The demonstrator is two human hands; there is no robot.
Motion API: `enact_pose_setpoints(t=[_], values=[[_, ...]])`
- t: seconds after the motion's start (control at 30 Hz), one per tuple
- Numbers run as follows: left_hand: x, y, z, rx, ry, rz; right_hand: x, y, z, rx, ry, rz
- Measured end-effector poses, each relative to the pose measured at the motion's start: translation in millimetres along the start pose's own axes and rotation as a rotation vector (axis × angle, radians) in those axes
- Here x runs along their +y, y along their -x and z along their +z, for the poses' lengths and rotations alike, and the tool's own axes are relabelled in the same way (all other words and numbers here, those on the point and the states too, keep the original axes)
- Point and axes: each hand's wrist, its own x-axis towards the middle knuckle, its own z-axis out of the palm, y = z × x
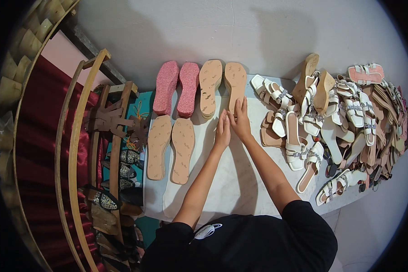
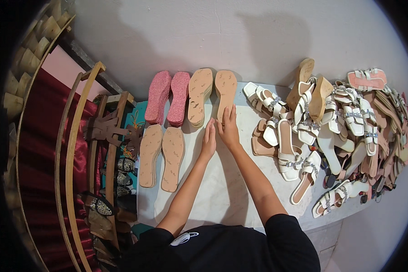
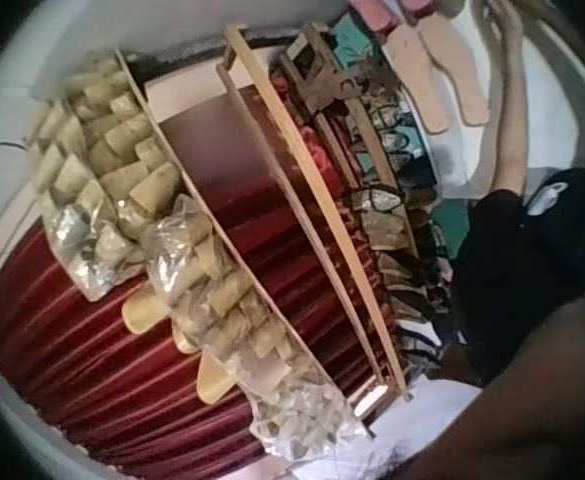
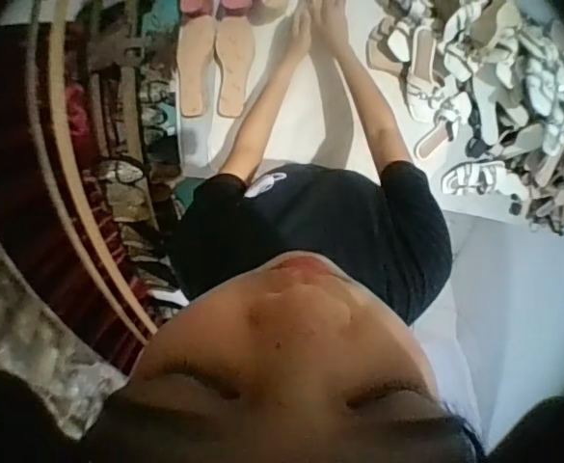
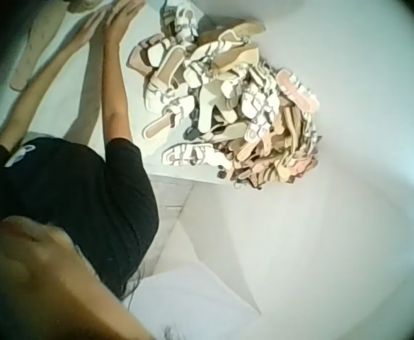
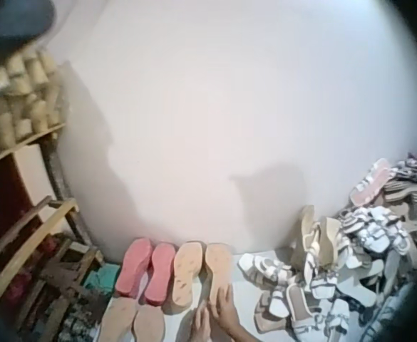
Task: Sorting and inspecting sandals and shoe components on a workbench.
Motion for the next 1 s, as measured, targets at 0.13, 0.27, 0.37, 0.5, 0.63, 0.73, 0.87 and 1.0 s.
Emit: enact_pose_setpoints(t=[0.13,0.27,0.37,0.5,0.63,0.73,0.87,1.0], values=[[6,2,1,-0.006,-0.016,0.005,4,4,2,-0.031,-0.044,0.068],[7,1,2,-0.008,-0.015,-0.017,8,5,3,-0.012,0.069,0.004],[5,0,4,-0.002,-0.045,-0.012,6,5,2,-0.041,0.086,0.038],[2,0,7,0.009,-0.085,-0.004,2,5,1,-0.094,0.16,0.083],[2,-3,10,0.018,-0.117,0.016,3,4,-2,-0.098,0.177,0.099],[3,-3,10,0.013,-0.148,0.035,4,2,-2,-0.03,0.07,0.037],[3,-2,8,0.017,-0.147,0.016,-1,1,-6,-0.086,-0.024,0.102],[5,1,9,0.011,-0.141,-0.005,1,1,-8,-0.109,0.018,0.081]])
